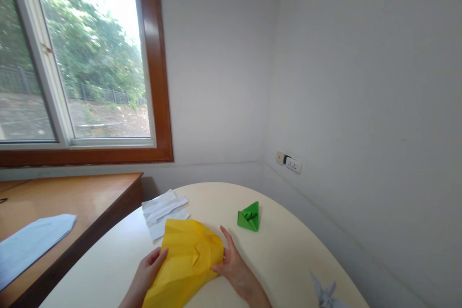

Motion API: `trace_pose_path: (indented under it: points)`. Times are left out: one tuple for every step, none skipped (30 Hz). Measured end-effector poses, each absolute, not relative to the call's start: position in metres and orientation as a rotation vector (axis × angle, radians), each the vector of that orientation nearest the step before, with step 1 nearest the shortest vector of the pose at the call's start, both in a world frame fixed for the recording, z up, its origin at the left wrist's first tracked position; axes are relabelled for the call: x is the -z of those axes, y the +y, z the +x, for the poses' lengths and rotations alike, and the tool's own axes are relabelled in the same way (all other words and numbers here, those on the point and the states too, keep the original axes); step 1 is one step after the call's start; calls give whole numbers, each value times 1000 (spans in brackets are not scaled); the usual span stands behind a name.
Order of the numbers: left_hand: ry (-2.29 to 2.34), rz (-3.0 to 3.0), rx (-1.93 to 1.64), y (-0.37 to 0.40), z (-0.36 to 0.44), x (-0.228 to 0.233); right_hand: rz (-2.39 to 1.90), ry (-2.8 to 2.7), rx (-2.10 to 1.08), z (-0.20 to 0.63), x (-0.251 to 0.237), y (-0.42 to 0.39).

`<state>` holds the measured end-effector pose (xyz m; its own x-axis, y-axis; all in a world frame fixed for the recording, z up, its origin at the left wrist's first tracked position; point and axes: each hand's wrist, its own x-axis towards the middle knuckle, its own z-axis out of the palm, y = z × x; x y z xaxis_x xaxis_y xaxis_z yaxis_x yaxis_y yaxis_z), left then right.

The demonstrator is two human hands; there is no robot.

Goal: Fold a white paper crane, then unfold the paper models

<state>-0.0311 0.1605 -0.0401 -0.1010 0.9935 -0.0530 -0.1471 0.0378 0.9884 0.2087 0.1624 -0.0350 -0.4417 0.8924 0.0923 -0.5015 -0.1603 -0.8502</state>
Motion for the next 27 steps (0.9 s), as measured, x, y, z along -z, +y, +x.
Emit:
trace_pose_path:
  points:
    - [1199, 1010, -1321, 160, -31, 40, -546, -1083, -1796, 210, 35, 161]
    - [1196, 1003, -1324, 160, -31, 40, -550, -1100, -1814, 211, 35, 161]
    - [1189, 996, -1326, 159, -31, 39, -555, -1114, -1831, 212, 34, 160]
    - [1177, 988, -1330, 159, -30, 39, -560, -1126, -1848, 212, 34, 159]
    - [1159, 979, -1334, 158, -30, 38, -562, -1133, -1860, 213, 34, 158]
    - [1138, 967, -1335, 158, -30, 37, -563, -1136, -1869, 213, 33, 156]
    - [1119, 950, -1335, 157, -29, 37, -563, -1134, -1871, 214, 33, 155]
    - [1105, 930, -1334, 156, -29, 36, -563, -1131, -1866, 215, 32, 153]
    - [1095, 906, -1334, 155, -29, 35, -567, -1130, -1854, 216, 31, 151]
    - [1085, 879, -1331, 154, -28, 33, -576, -1130, -1839, 217, 30, 148]
    - [1077, 852, -1326, 152, -28, 32, -588, -1131, -1823, 218, 29, 146]
    - [1064, 821, -1326, 151, -27, 30, -598, -1135, -1808, 220, 28, 145]
    - [1036, 794, -1312, 149, -27, 29, -609, -1137, -1802, 220, 28, 144]
    - [1014, 775, -1311, 149, -27, 28, -618, -1136, -1789, 221, 28, 144]
    - [994, 756, -1314, 148, -27, 27, -633, -1128, -1763, 221, 28, 144]
    - [965, 736, -1316, 148, -27, 27, -658, -1112, -1732, 220, 30, 145]
    - [937, 718, -1315, 148, -27, 28, -687, -1095, -1701, 219, 32, 147]
    - [916, 701, -1324, 149, -27, 29, -719, -1065, -1654, 218, 34, 149]
    - [894, 690, -1331, 150, -27, 30, -762, -1023, -1579, 217, 37, 152]
    - [878, 683, -1343, 151, -27, 31, -816, -980, -1504, 216, 41, 155]
    - [866, 678, -1350, 152, -27, 33, -863, -949, -1430, 215, 44, 158]
    - [859, 674, -1356, 152, -27, 33, -901, -936, -1363, 214, 47, 161]
    - [854, 674, -1363, 153, -27, 34, -937, -937, -1300, 213, 51, 164]
    - [853, 674, -1363, 153, -27, 34, -973, -955, -1238, 212, 54, 167]
    - [854, 676, -1365, 152, -27, 34, -1008, -979, -1171, 211, 57, 169]
    - [859, 679, -1365, 152, -26, 33, -1038, -1007, -1103, 209, 60, 170]
    - [864, 682, -1365, 152, -26, 33, -1063, -1045, -1036, 207, 62, 171]
